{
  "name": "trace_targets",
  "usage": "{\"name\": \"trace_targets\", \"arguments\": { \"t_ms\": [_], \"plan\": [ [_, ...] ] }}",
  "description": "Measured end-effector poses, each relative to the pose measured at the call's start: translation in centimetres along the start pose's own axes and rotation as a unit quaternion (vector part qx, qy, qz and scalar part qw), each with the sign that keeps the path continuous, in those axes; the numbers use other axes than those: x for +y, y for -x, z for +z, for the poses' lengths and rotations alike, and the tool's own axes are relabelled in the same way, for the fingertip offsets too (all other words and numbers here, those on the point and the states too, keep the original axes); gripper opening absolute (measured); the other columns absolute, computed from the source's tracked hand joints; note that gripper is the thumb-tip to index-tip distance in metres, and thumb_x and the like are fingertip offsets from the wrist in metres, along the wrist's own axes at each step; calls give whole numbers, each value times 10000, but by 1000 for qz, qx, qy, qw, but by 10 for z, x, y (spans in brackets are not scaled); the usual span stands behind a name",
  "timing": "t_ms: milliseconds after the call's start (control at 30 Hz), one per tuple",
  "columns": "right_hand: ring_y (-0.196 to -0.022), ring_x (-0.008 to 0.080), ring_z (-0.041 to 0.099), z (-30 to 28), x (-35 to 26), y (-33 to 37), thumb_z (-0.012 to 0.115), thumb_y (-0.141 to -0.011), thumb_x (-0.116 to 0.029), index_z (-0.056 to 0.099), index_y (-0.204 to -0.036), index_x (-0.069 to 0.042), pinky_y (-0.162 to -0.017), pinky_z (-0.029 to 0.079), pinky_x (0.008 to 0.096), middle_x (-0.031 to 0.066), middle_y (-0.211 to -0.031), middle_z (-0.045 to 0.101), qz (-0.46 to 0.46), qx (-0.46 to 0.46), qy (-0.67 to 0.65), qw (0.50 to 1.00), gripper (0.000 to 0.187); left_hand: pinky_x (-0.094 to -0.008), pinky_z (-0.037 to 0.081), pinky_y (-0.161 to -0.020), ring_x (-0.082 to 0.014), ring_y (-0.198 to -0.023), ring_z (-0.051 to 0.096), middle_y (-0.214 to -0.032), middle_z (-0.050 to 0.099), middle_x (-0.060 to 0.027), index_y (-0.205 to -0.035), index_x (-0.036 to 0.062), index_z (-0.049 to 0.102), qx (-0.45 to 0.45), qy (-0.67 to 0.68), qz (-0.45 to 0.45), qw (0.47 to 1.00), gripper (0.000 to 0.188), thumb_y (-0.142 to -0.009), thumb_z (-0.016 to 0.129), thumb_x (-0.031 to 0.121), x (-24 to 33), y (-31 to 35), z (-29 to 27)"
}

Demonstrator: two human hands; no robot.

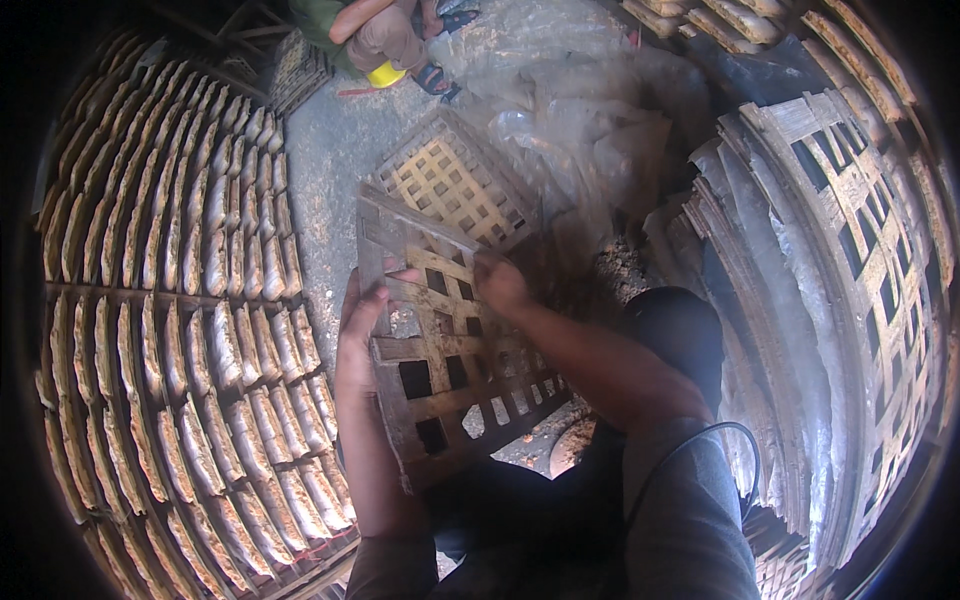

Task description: The person sits on the floor and assembles wooden lattice trays by hand, inserting thin wooden strips into slots. They then place a plastic sheet on the tray and stack the completed unit with others nearby.

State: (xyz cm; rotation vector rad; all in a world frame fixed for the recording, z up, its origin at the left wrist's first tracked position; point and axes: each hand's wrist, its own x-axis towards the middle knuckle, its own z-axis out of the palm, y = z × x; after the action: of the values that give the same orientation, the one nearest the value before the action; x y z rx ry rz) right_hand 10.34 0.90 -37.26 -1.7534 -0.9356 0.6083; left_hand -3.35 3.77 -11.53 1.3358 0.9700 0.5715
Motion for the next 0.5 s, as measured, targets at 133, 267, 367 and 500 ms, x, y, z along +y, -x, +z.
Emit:
{"name": "trace_targets", "arguments": {
  "t_ms": [133, 267, 367, 500],
  "plan": [
    [-1012, 376, 648, 8, -5, -2, 590, -927, -191, 696, -1122, -66, -870, 522, 423, 209, -1083, 678, 37, 19, 8, 999, 254, -340, 334, -1074, -203, -1163, 540, -1180, 668, -110, -1327, -11, 483, 10, 4, -7, 1000, 428, -936, 520, 159, 4, 0, 3],
    [-944, 376, 658, 5, -15, 0, 597, -923, -174, 718, -1060, -74, -815, 535, 419, 176, -1022, 688, 82, 48, 10, 995, 208, -339, 336, -1069, -200, -1153, 540, -1171, 664, -117, -1334, -13, 465, -23, -15, 20, 999, 432, -934, 515, 143, 2, -4, 0],
    [-919, 374, 660, 2, -22, 3, 595, -918, -138, 731, -1032, -83, -804, 535, 416, 174, -997, 686, -6, 116, 46, 992, 185, -337, 338, -1067, -194, -1143, 542, -1161, 658, -117, -1337, -2, 446, -20, 11, 11, 1000, 427, -934, 515, 122, 0, -3, 3],
    [-926, 360, 655, -2, -21, 0, 596, -899, -67, 731, -1028, -89, -808, 531, 414, 178, -1011, 677, -57, 109, 24, 992, 188, -340, 359, -1058, -202, -1133, 554, -1154, 659, -119, -1334, 13, 440, -14, 32, -16, 999, 440, -916, 516, 130, 3, -1, 5]
  ]
}}
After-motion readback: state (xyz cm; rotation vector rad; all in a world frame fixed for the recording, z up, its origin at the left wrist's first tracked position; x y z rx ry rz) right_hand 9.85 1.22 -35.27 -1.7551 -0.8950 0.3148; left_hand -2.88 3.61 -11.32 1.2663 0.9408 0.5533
